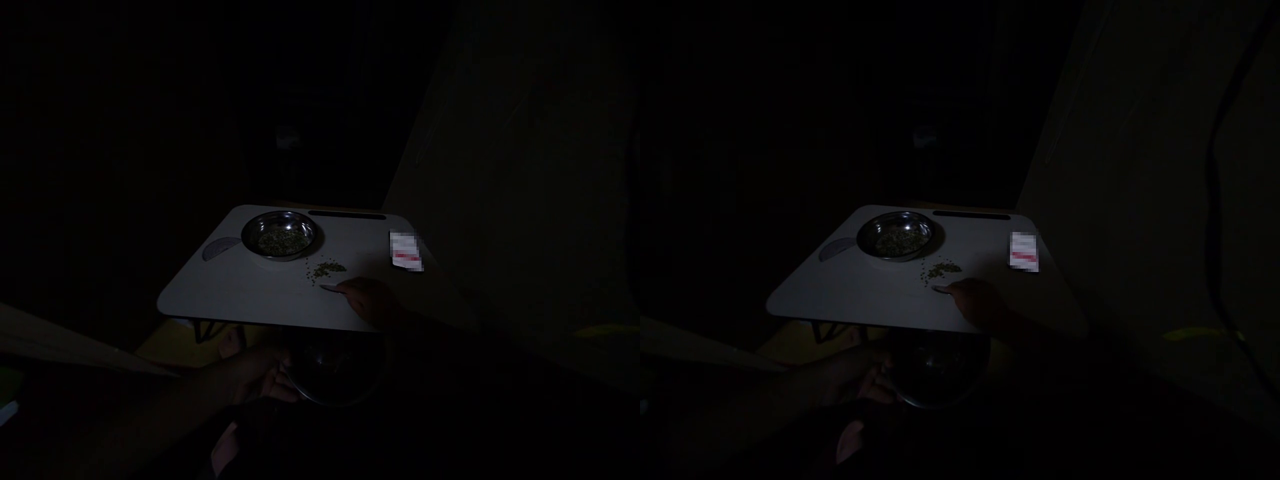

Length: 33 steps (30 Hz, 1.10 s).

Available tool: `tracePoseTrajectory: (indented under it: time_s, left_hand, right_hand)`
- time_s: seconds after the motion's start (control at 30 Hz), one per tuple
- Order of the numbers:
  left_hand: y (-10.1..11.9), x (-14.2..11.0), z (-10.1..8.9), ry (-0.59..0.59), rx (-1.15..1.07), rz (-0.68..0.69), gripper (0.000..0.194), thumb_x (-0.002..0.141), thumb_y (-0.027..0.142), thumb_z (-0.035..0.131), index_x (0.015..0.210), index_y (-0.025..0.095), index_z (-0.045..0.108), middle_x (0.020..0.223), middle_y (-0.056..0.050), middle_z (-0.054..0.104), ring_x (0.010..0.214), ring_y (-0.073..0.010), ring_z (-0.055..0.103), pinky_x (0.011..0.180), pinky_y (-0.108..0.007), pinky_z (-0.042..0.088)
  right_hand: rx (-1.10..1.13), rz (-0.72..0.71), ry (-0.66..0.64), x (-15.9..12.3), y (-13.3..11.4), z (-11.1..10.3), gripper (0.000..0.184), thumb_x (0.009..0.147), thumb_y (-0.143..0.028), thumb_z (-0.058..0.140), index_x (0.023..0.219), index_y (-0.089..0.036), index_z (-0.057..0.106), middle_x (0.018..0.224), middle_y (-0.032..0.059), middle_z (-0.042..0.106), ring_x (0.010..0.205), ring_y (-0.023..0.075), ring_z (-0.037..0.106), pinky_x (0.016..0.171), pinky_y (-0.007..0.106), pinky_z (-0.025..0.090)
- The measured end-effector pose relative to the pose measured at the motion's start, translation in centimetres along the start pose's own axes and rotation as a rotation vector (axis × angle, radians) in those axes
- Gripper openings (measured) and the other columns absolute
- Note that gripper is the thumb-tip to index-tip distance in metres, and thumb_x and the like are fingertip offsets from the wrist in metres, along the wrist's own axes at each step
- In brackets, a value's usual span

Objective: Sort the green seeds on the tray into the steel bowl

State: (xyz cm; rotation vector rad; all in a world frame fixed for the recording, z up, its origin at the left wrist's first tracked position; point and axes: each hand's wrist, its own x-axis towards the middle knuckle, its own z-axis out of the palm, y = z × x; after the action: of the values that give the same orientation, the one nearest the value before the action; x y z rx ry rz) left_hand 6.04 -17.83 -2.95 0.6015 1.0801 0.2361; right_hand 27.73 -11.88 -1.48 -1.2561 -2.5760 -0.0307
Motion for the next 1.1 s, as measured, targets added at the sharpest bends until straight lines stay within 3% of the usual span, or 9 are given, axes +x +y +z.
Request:
tracePoseTrajectory:
  time_s: [0.2,0.67,0.8,0.9,1.1]
  left_hand:
    - [0.0,0.1,-0.2,-0.003,-0.013,-0.004,0.015,0.053,0.017,0.041,0.064,0.013,0.051,0.053,-0.003,0.056,0.058,-0.0153,0.054,0.065,-0.031,0.037]
    - [0.1,0.3,-0.2,0.004,0.026,-0.001,0.011,0.053,0.018,0.042,0.058,0.014,0.05,0.054,-0.003,0.055,0.058,-0.0142,0.054,0.065,-0.03,0.037]
    - [0.1,0.2,-0.1,0.002,0.028,-0.003,0.011,0.054,0.019,0.042,0.058,0.014,0.05,0.055,-0.002,0.056,0.058,-0.0135,0.054,0.065,-0.029,0.037]
    - [0.2,0.0,0.0,0.001,0.03,-0.005,0.01,0.054,0.018,0.042,0.058,0.014,0.05,0.054,-0.002,0.055,0.059,-0.0143,0.054,0.065,-0.03,0.037]
    - [0.1,0.0,-0.1,0.019,0.029,0.004,0.009,0.054,0.018,0.041,0.056,0.015,0.049,0.055,-0.003,0.055,0.059,-0.0152,0.054,0.065,-0.03,0.037]
  right_hand:
    - [0.027,-0.104,-0.056,-0.8,-1.1,-0.2,0.038,0.07,-0.013,0.034,0.105,-0.024,0.041,0.091,0.0003,0.055,0.082,0.0129,0.046,0.067,0.026,0.035]
    - [0.134,-0.277,-0.021,-4.5,-4.6,-0.9,0.026,0.072,-0.019,0.034,0.095,-0.018,0.048,0.093,0.0034,0.054,0.082,0.0124,0.046,0.071,0.029,0.033]
    - [0.167,-0.197,-0.055,-3.7,-4.6,-1.6,0.022,0.071,-0.021,0.037,0.088,-0.019,0.052,0.084,0.0019,0.057,0.076,0.012,0.049,0.067,0.027,0.035]
    - [0.148,-0.106,-0.009,-2.9,-3.8,-1.8,0.025,0.072,-0.019,0.034,0.09,-0.019,0.051,0.085,0.0025,0.057,0.078,0.013,0.049,0.066,0.027,0.035]
    - [0.095,0.055,0.054,-1.0,-1.4,-0.4,0.03,0.072,-0.019,0.032,0.097,-0.022,0.048,0.088,0.0011,0.056,0.078,0.0123,0.05,0.065,0.025,0.036]
